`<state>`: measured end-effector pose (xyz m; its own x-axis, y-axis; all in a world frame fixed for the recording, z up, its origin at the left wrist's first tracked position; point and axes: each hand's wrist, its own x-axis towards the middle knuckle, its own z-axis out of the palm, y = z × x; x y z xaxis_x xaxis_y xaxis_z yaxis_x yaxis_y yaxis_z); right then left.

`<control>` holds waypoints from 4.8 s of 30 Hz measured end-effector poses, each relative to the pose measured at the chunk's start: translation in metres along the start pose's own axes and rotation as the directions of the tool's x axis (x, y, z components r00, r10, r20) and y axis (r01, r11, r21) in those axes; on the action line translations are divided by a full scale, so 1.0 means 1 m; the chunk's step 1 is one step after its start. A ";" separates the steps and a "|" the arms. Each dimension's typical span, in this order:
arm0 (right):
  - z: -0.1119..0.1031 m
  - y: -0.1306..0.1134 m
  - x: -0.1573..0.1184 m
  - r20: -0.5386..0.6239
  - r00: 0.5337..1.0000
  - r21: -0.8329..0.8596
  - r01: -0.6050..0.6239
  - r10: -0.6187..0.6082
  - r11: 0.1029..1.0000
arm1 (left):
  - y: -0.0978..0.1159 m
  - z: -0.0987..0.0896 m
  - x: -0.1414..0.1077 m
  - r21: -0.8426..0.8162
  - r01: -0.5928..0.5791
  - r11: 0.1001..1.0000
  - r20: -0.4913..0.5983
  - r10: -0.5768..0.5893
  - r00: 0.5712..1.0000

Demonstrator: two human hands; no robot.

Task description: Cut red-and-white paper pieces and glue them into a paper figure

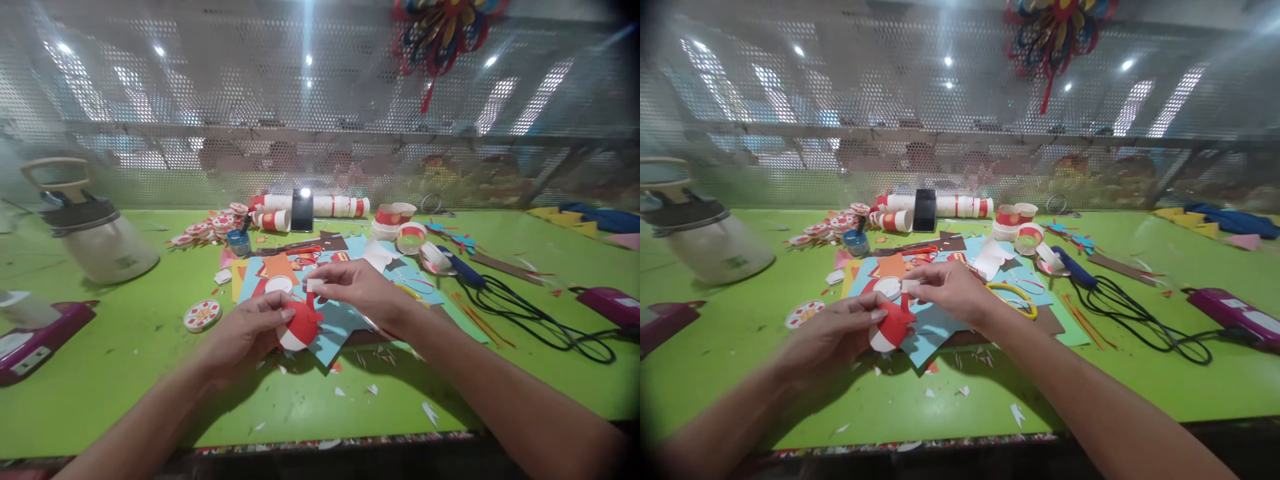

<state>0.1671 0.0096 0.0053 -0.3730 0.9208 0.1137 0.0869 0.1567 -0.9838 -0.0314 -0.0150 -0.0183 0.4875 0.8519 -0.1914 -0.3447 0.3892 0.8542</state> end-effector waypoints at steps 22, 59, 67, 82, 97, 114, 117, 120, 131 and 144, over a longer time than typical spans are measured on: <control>-0.010 0.003 -0.022 0.099 0.836 -0.412 0.529 -0.540 0.742 | 0.023 -0.006 -0.012 0.011 -0.190 0.982 -0.073 0.191 0.979; 0.005 -0.006 -0.002 0.134 0.989 -0.361 -0.012 0.065 0.932 | 0.006 -0.004 -0.003 0.198 -0.089 0.976 -0.147 0.119 0.982; 0.007 0.000 -0.003 0.073 0.986 -0.201 -0.131 0.148 0.971 | 0.007 -0.006 0.002 0.268 -0.060 0.961 -0.191 0.114 0.975; -0.016 0.013 -0.014 -0.136 0.987 -0.562 -0.003 -0.089 0.827 | 0.006 -0.008 0.013 0.278 -0.174 0.945 -0.289 0.255 0.923; -0.002 0.019 -0.003 0.149 0.982 -0.776 0.190 -0.118 0.601 | 0.010 -0.012 0.005 0.182 -0.183 0.966 -0.303 0.232 0.924; 0.009 0.004 0.015 0.263 0.965 -0.596 0.151 0.014 0.789 | 0.029 0.005 0.005 0.126 -0.225 0.966 -0.272 0.252 0.929; 0.007 0.009 0.016 0.289 0.957 -0.542 0.171 -0.009 0.823 | 0.031 0.008 0.007 0.140 -0.238 0.961 -0.246 0.267 0.932; 0.006 0.015 0.014 0.264 0.963 -0.501 0.181 -0.050 0.846 | 0.031 0.007 0.012 0.148 -0.255 0.955 -0.243 0.285 0.927; -0.008 0.023 0.010 0.110 0.984 -0.440 0.173 -0.138 0.881 | 0.045 0.010 0.022 0.140 -0.346 0.928 -0.269 0.372 0.888; -0.015 -0.002 -0.002 0.121 0.980 -0.085 -0.147 0.156 0.986 | 0.029 0.003 0.024 0.162 -0.222 0.962 -0.276 0.260 0.925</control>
<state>0.1818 0.0132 0.0096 -0.4639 0.8839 -0.0592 0.2190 0.0497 -0.9745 -0.0280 0.0157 0.0035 0.1400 0.9862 -0.0885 -0.3095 0.1285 0.9422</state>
